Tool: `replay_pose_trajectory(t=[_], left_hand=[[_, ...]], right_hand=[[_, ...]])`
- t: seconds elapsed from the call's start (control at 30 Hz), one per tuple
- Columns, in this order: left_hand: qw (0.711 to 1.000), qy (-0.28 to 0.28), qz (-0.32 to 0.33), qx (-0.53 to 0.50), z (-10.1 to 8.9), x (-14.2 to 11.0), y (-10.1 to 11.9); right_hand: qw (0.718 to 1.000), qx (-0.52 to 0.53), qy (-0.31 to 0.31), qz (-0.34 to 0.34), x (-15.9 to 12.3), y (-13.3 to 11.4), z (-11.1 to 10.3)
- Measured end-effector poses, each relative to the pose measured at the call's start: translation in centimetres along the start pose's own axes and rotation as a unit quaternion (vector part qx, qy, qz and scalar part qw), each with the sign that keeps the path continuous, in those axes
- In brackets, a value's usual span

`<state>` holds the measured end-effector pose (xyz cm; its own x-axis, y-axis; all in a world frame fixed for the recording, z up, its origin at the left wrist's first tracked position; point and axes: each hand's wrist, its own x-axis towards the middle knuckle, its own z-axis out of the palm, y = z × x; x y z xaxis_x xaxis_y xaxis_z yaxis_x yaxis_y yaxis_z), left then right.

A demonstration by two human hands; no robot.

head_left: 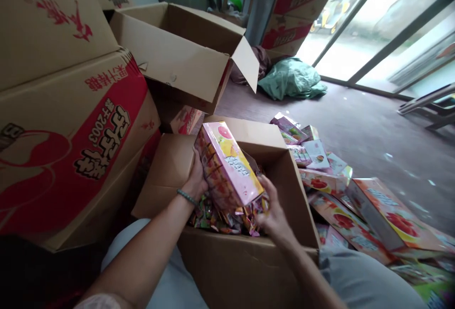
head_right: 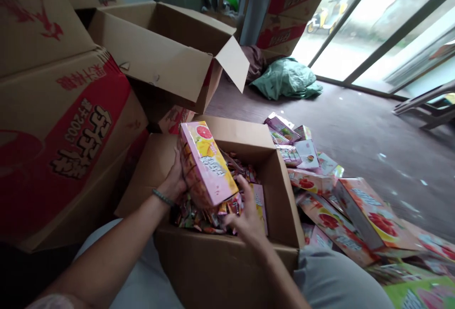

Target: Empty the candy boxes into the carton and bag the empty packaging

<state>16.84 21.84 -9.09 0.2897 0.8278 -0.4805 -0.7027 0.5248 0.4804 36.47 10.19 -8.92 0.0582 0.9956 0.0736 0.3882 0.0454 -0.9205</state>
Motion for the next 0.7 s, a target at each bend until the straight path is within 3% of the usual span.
replay_pose_trajectory(t=[0.07, 0.13, 0.2, 0.27, 0.33, 0.4, 0.47, 0.57, 0.7], left_hand=[[1.000, 0.015, 0.019, -0.011, 0.0, -0.2, -0.5], [0.999, 0.034, 0.024, 0.023, -0.2, -0.4, -0.2], [0.992, 0.088, 0.030, 0.082, -0.4, -0.7, 0.9], [0.986, 0.112, 0.028, 0.119, -0.7, -0.8, 2.3], [0.990, 0.070, 0.026, 0.117, -0.7, -0.8, 3.4], [0.993, 0.010, 0.039, 0.112, -0.5, -0.8, 3.8], [0.990, -0.014, 0.063, 0.122, -0.3, -0.8, 3.8], [0.988, -0.013, 0.093, 0.119, -0.4, -0.5, 4.1], [0.991, -0.002, 0.099, 0.094, -0.8, -0.7, 4.3]], right_hand=[[0.990, 0.115, 0.053, 0.057, -1.0, -1.1, 3.3], [0.971, 0.182, 0.120, 0.095, -0.7, -2.4, 4.8], [0.962, 0.216, 0.137, 0.092, 0.4, -3.5, 4.0], [0.969, 0.219, 0.084, 0.076, 1.6, -4.0, 1.5], [0.976, 0.201, 0.014, 0.083, 2.5, -3.9, -1.1], [0.979, 0.172, -0.015, 0.104, 3.2, -3.5, -2.7], [0.984, 0.138, -0.004, 0.109, 3.5, -3.2, -2.8], [0.990, 0.118, 0.014, 0.079, 3.7, -3.4, -0.9], [0.981, 0.170, 0.021, 0.089, 4.4, -3.8, 0.1]])
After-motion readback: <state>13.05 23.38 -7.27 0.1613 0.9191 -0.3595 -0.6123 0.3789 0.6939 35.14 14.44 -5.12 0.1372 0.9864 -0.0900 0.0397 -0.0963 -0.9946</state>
